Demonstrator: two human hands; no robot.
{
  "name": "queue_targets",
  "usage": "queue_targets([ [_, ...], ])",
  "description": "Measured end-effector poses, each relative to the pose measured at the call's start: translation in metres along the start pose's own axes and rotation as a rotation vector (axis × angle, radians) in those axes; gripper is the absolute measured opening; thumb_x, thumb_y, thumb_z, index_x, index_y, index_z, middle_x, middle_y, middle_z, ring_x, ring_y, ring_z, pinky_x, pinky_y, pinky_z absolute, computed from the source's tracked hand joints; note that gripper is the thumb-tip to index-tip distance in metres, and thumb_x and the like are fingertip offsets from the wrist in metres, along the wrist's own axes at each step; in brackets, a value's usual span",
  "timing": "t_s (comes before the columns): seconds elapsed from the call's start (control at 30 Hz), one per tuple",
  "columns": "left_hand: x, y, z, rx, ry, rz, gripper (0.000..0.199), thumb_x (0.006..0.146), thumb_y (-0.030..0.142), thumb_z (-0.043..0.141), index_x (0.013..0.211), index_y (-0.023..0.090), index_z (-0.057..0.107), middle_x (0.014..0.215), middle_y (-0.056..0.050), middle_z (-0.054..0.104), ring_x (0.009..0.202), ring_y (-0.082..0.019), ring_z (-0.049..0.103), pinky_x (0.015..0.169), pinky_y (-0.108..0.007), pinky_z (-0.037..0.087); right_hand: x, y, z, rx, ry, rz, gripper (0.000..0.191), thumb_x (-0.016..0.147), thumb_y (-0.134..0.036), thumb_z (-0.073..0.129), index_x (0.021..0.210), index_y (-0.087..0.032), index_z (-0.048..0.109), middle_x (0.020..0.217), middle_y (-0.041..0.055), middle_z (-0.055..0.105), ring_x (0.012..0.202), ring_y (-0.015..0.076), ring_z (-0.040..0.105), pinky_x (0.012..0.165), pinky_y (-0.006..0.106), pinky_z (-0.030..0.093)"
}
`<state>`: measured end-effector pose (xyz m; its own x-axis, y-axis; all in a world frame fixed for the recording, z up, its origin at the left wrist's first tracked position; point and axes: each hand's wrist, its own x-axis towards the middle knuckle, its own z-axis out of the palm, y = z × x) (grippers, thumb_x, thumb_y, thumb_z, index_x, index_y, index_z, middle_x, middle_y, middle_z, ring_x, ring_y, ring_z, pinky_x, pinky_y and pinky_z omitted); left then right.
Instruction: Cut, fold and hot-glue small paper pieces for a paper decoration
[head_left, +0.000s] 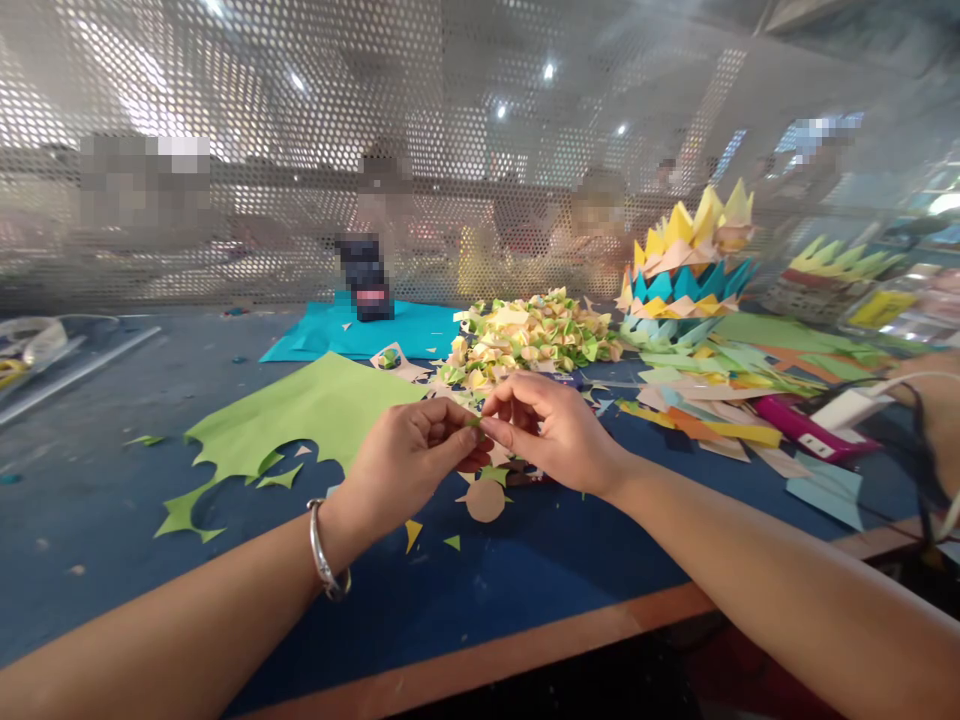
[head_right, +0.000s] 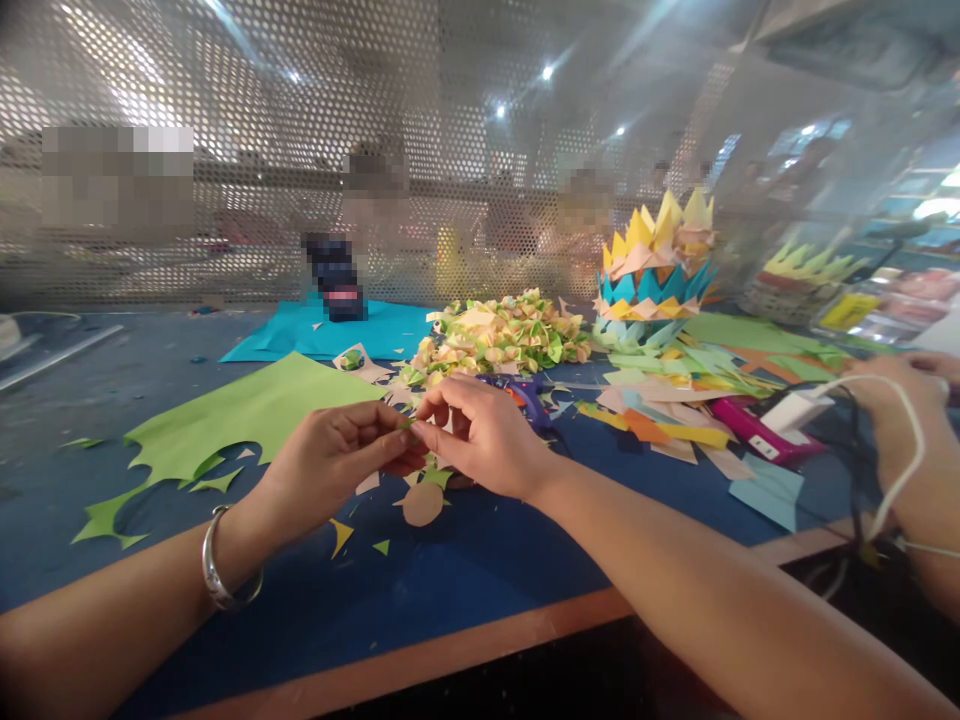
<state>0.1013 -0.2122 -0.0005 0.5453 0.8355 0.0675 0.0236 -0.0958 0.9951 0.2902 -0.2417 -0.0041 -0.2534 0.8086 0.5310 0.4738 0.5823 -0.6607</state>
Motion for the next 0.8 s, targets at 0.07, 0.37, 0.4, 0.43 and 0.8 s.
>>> queue_targets([
  [0.07,-0.0002,-0.0002,0.0005,0.025,0.009,0.004,0.007,0.079,0.022,0.069,0.075,0.017,0.068,0.075,-0.005,0.076,0.07,-0.017,0.074,0.071,-0.028,0.061,0.0002,0.0,0.0002,0.0,-0.006,-0.005,0.01,0.089,-0.024,0.065,0.084,-0.018,0.06,0.077,-0.0014,0.053,0.058,0.0075,0.048,0.053,0.024,0.04],
  [0.37,0.0029,-0.0042,-0.0011,-0.06,-0.067,-0.062,0.01,0.079,0.026,0.071,0.076,0.017,0.071,0.075,-0.004,0.076,0.068,-0.014,0.072,0.066,-0.023,0.057,-0.0011,-0.001,-0.002,0.034,-0.022,0.041,0.011,0.09,-0.024,0.062,0.082,-0.017,0.06,0.076,-0.001,0.054,0.06,0.0086,0.047,0.055,0.025,0.04],
  [0.4,0.0031,-0.0047,-0.002,-0.049,-0.081,-0.068,0.01,0.079,0.027,0.071,0.076,0.017,0.071,0.075,-0.004,0.076,0.069,-0.014,0.072,0.066,-0.022,0.057,-0.0011,-0.0006,-0.0022,0.039,-0.022,0.047,0.012,0.09,-0.025,0.062,0.082,-0.017,0.06,0.075,-0.001,0.054,0.061,0.0086,0.047,0.055,0.025,0.04],
  [0.43,0.0033,-0.0052,-0.0028,-0.035,-0.092,-0.07,0.011,0.079,0.027,0.071,0.076,0.017,0.071,0.074,-0.004,0.076,0.069,-0.013,0.072,0.066,-0.022,0.057,-0.0009,-0.0001,-0.0022,0.047,-0.024,0.054,0.012,0.09,-0.025,0.062,0.082,-0.017,0.06,0.076,-0.0009,0.054,0.061,0.0086,0.047,0.055,0.025,0.04],
  [0.8,0.0046,-0.0055,-0.0056,0.173,-0.08,0.067,0.017,0.081,0.031,0.065,0.071,0.017,0.064,0.069,-0.002,0.072,0.067,-0.015,0.071,0.063,-0.024,0.057,-0.0004,0.002,-0.0018,0.199,-0.071,0.149,0.016,0.091,-0.03,0.063,0.083,-0.017,0.059,0.069,-0.0032,0.051,0.055,0.0071,0.043,0.05,0.024,0.034],
])
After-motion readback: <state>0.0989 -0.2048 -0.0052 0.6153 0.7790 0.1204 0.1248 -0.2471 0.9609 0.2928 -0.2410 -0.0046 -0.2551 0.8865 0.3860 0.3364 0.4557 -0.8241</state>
